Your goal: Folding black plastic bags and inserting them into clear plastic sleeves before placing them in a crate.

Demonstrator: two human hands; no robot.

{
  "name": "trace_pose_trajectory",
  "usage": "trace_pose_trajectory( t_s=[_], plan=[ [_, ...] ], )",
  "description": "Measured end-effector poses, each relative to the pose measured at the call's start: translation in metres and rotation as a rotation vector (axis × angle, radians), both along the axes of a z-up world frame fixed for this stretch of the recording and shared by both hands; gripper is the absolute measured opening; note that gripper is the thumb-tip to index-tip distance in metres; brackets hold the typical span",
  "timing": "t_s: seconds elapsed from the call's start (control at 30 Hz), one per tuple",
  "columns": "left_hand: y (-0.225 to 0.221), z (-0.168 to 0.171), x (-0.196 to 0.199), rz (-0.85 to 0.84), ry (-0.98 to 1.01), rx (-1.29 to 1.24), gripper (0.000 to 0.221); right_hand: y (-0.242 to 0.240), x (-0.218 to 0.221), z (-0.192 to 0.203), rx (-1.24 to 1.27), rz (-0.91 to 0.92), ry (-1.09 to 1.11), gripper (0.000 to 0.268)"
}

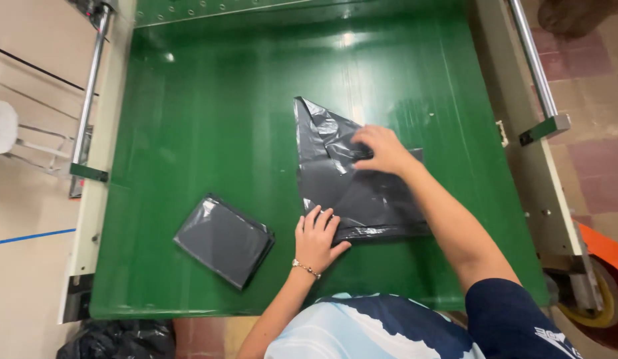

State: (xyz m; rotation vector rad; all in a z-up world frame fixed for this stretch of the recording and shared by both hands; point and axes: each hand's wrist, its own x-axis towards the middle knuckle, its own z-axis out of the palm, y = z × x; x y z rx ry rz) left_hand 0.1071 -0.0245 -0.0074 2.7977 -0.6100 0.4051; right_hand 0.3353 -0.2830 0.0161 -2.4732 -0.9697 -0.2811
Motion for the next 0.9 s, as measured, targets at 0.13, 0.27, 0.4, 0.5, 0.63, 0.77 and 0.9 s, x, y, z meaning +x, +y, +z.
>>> trace_pose_trajectory(
  t_s=[0.13, 0.27, 0.4, 0.5, 0.63, 0.77, 0.9],
  plan=[
    [0.001, -0.002, 0.0, 0.008, -0.007, -0.013, 0.066, 0.024, -0.009, -0.032, -0.063, 0.069, -0.023, 0.059],
    [-0.002, -0.002, -0.001, 0.015, -0.013, -0.041, 0.066, 0.026, -0.015, -0.043, -0.002, -0.01, -0.006, 0.028],
    [-0.001, -0.002, -0.002, 0.027, -0.036, -0.044, 0.065, 0.018, -0.05, -0.001, 0.457, -0.097, -0.01, 0.013],
    [0.001, -0.008, -0.002, 0.057, -0.056, -0.022, 0.068, -0.005, -0.105, 0.06, 0.644, -0.055, 0.097, 0.014],
    [0.002, -0.01, -0.013, 0.132, -0.042, 0.025, 0.068, -0.064, -0.152, 0.037, 0.578, -0.088, 0.156, 0.012],
    [0.0, -0.012, -0.016, 0.146, -0.188, 0.038, 0.065, -0.103, -0.178, 0.005, 0.493, -0.204, 0.114, 0.02],
    [0.002, -0.009, -0.023, 0.134, -0.287, 0.053, 0.063, -0.11, -0.192, -0.013, 0.396, -0.292, 0.028, 0.017]
  ],
)
